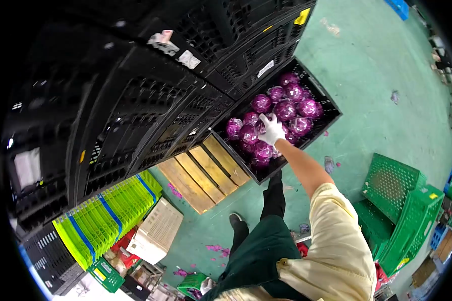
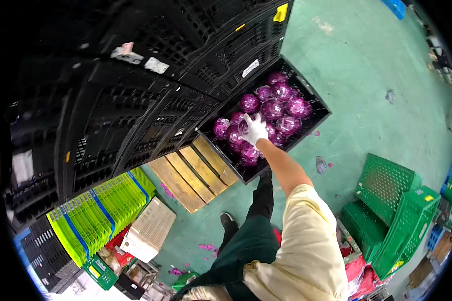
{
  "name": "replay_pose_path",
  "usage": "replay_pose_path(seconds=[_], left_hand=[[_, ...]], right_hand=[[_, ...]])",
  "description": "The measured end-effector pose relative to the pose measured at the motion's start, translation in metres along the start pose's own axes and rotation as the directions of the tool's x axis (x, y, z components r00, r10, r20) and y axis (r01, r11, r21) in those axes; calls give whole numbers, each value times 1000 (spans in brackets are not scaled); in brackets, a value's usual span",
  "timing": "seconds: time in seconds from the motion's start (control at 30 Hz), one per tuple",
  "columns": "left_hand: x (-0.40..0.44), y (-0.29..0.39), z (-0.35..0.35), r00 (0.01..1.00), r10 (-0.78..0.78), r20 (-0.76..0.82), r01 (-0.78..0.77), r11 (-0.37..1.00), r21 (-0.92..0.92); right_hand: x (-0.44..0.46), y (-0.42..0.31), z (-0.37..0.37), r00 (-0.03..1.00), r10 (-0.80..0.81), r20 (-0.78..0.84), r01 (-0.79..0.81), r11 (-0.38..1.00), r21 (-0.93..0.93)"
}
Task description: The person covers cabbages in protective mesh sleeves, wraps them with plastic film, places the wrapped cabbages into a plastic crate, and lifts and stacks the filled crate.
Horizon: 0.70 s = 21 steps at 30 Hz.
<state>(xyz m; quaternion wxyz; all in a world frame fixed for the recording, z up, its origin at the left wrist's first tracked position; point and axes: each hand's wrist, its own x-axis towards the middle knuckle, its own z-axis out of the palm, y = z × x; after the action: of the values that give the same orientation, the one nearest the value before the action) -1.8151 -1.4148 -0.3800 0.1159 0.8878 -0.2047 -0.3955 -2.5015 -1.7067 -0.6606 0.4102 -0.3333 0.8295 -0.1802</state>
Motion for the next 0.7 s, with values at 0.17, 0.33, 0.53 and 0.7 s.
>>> replay_pose_path(seconds=[0.17, 0.33, 0.53, 0.7], left_hand=[[-48, -14, 55, 995, -91, -49, 94, 994, 49], [-74, -36, 65, 990, -121, -78, 123, 992, 25], [-87, -73, 52, 993, -95, -66, 89, 992, -90], [-77, -131, 5, 995, 30, -98, -54, 967, -248]], right_hand=[[91, 10, 43, 999, -40, 34, 50, 928, -370], [116, 27, 94, 992, 52, 113, 2, 902, -432], [-7, -16, 112, 976, -218, 24, 201, 843, -499], [-182, -63, 132, 931, -317, 180, 365, 806, -467]])
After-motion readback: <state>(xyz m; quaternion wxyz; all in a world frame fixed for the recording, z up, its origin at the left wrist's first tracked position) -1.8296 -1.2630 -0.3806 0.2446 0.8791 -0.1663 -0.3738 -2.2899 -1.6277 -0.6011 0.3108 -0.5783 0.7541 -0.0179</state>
